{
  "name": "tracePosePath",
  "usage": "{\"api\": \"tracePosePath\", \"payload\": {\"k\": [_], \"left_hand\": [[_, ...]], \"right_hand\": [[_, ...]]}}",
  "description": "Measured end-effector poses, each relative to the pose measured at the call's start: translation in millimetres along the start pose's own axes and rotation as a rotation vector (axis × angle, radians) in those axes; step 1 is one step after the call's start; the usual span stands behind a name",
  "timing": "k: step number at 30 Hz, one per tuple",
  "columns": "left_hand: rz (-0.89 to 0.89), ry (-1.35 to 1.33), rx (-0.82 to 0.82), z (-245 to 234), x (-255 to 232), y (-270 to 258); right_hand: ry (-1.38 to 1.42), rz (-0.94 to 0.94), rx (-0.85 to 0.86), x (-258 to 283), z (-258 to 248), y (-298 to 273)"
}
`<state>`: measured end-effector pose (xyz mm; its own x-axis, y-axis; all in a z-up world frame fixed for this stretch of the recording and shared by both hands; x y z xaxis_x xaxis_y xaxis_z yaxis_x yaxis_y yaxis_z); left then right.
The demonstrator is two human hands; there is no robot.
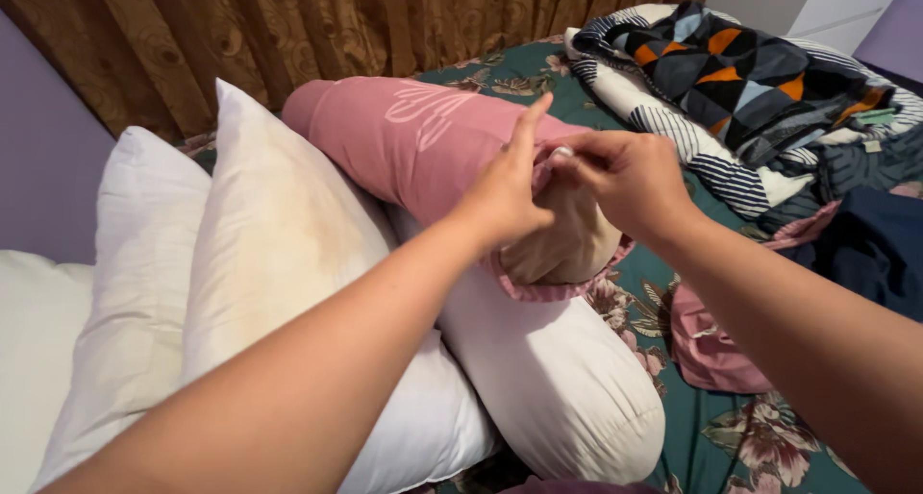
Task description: The person puts a pillowcase onto a long pillow by sliding the pillow into the opening and then pulls the drawstrings tight to secure it.
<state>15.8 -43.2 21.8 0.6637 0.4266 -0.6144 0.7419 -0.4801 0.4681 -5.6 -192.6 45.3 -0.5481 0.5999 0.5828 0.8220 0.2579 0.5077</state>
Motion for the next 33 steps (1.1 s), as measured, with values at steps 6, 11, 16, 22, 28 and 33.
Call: {"api": "tracePosePath", "payload": {"k": [6,11,16,22,28,33], "left_hand": [[-0.374,0.493,0.009,25.4,-3.0,-7.7],[-0.326,0.82,-0.209,46.8,3.9,10.7],[-0.329,0.816,-0.261,41.4,25.8,28.8],[-0.176,0.939,-0.225,49.6,12.8,36.4],[0.756,0.622,0.125,148.3,-43.4,-3.6],[0.554,1.144,0.346,166.6,-0.9,-9.7]], "right_hand": [[0.611,0.209,-0.141,-37.1,-9.8,-34.3],[0.941,0.276,-0.276,-63.5,-45.1,-66.6],[1.013,0.292,-0.566,-102.5,-151.0,-116.7],[0.995,0.483,-0.426,-139.3,-147.4,-121.9],[-0.116,0.891,0.223,-135.8,-95.6,-105.6],[-0.038,0.707,0.592,-111.8,-57.8,-97.4]]}}
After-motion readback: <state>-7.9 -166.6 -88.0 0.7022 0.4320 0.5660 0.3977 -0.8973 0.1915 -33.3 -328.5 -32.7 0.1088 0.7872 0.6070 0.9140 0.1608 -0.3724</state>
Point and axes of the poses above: each hand's wrist, its own y-axis towards the middle knuckle, its own z-axis out of the palm, x = y × z, the point moved 6 cm from there along y, towards the middle knuckle, and after that the axes turned 5 degrees about x, right-handed, at the moved point
